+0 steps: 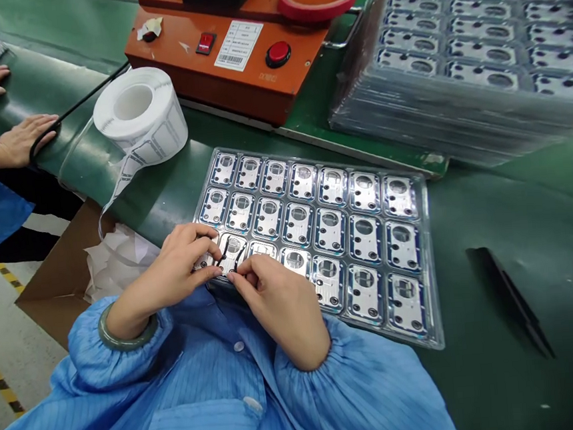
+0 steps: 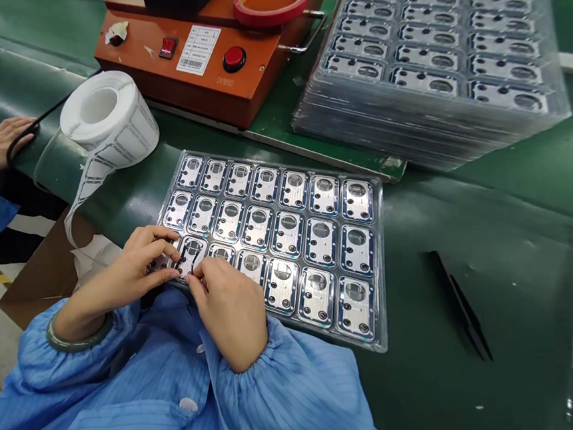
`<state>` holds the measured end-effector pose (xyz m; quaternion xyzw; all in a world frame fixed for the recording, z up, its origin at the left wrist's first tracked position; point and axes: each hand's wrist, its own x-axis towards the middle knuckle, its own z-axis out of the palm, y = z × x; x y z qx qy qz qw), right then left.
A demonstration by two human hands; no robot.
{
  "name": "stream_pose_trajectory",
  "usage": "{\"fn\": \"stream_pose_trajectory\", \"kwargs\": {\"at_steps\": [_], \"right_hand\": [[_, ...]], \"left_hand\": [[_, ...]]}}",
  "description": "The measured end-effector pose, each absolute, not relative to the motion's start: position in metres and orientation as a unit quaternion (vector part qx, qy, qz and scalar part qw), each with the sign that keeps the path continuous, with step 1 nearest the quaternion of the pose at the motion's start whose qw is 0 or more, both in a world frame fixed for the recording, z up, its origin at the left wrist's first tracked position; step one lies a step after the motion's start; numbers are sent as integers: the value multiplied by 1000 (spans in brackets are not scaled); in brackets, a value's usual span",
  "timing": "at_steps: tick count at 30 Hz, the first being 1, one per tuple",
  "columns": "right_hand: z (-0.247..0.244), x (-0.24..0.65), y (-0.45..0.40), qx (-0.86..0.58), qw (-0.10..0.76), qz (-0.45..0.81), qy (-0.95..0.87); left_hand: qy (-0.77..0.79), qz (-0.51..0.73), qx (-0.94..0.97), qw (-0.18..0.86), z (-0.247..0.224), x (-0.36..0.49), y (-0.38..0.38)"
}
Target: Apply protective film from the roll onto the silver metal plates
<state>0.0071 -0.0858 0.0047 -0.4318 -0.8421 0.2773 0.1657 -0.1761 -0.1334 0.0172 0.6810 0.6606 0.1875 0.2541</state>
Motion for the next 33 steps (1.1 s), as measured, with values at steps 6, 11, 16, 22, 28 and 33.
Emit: {"fn": "stream_pose_trajectory", "kwargs": {"at_steps": [6,11,16,22,28,33], "right_hand": [[3,7,-84,-416,164,241,-861],[-3,7,-82,-404,172,212,-873],[2,3,-80,-416,110,222,-875],[5,4,-77,-428,66,268,-861],[2,4,-80,-446,81,258,-853],[3,1,-79,-448,74,246,-856]], "left_hand": [[663,183,686,237,19,-172,-132],[676,159,674,250,22,-169,-129],[683,154,658,278,24,-168,-128],[672,175,657,294,19,-172,-128],[662,196,662,293,15,-175,-128],[668,196,657,290,15,-174,-127]]}}
